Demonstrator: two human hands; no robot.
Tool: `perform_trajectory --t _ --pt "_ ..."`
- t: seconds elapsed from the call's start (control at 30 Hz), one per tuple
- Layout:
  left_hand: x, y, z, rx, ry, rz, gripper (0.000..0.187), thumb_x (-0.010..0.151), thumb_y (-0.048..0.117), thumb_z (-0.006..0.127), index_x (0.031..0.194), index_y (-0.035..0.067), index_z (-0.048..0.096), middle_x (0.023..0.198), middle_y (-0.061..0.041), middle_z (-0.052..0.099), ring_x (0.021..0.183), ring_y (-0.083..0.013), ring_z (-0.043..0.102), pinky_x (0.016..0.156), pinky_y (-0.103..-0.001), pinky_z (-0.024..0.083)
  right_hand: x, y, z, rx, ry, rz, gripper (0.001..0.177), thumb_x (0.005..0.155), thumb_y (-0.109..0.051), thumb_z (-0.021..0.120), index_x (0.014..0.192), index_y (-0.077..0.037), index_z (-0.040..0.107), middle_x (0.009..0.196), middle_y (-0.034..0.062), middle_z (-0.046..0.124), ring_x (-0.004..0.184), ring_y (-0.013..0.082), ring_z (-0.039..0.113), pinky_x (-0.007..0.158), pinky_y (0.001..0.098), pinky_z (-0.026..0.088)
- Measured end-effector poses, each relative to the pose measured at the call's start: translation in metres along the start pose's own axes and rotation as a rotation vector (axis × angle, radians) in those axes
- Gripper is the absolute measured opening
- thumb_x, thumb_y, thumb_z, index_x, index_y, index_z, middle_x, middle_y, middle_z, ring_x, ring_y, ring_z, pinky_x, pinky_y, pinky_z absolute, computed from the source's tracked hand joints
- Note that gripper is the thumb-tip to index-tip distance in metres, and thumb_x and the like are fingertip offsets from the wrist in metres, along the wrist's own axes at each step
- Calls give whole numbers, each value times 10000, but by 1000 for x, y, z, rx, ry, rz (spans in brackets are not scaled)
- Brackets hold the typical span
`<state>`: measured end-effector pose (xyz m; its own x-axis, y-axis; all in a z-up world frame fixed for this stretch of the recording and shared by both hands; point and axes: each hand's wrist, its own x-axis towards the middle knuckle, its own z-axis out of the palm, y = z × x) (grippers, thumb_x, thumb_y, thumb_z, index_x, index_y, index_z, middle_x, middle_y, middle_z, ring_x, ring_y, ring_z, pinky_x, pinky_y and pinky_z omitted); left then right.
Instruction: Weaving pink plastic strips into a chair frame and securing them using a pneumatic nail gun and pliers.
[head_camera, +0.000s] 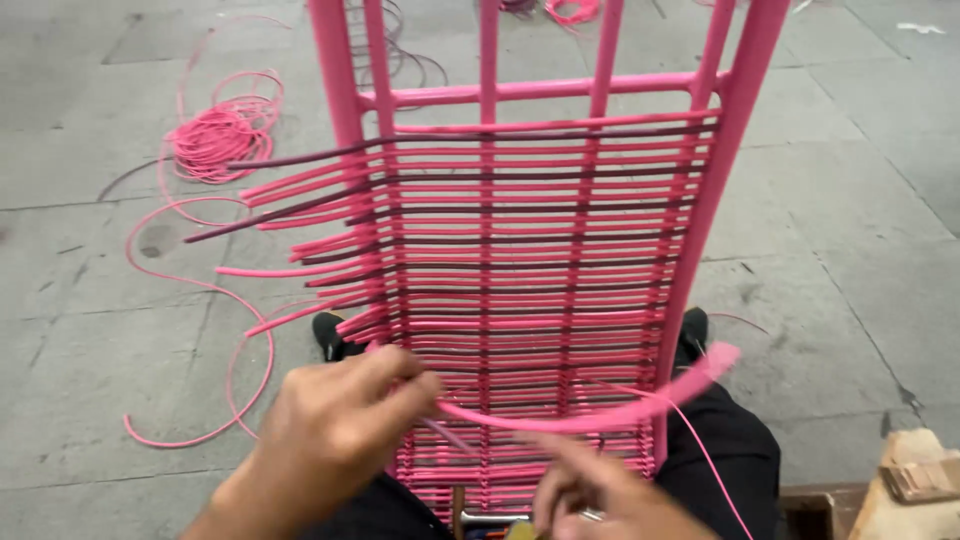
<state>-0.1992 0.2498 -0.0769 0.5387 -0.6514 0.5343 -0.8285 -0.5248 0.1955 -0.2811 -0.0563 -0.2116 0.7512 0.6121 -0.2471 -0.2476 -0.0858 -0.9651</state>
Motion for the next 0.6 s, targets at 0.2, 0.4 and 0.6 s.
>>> perform_trajectory --t 0.2,0.4,0.6 --pt "52 13 -16 239 268 405 207 904 136 769 1078 38 714 1001 -55 677 771 -170 669 612 -329 535 -42 -63 -47 382 387 -846 380 1059 -227 683 1358 -16 583 806 148 676 615 200 654 488 327 554" --pt "92 4 -20 271 405 377 208 896 118 770 1097 95 719 1071 -52 710 805 -176 695 641 -344 547 -44 -114 -58 312 580 -1125 226 1178 -206 574 1144 10 633 850 166 670 641 210 653 563 380 547" --pt "98 15 -54 -92 552 77 249 1014 59 588 1250 54 668 1100 -101 653 828 -193 692 715 -323 580 -30 -125 -75 401 587 -1230 276 1266 -174 528 1098 26 618 876 169 696 702 217 686 626 373 569"
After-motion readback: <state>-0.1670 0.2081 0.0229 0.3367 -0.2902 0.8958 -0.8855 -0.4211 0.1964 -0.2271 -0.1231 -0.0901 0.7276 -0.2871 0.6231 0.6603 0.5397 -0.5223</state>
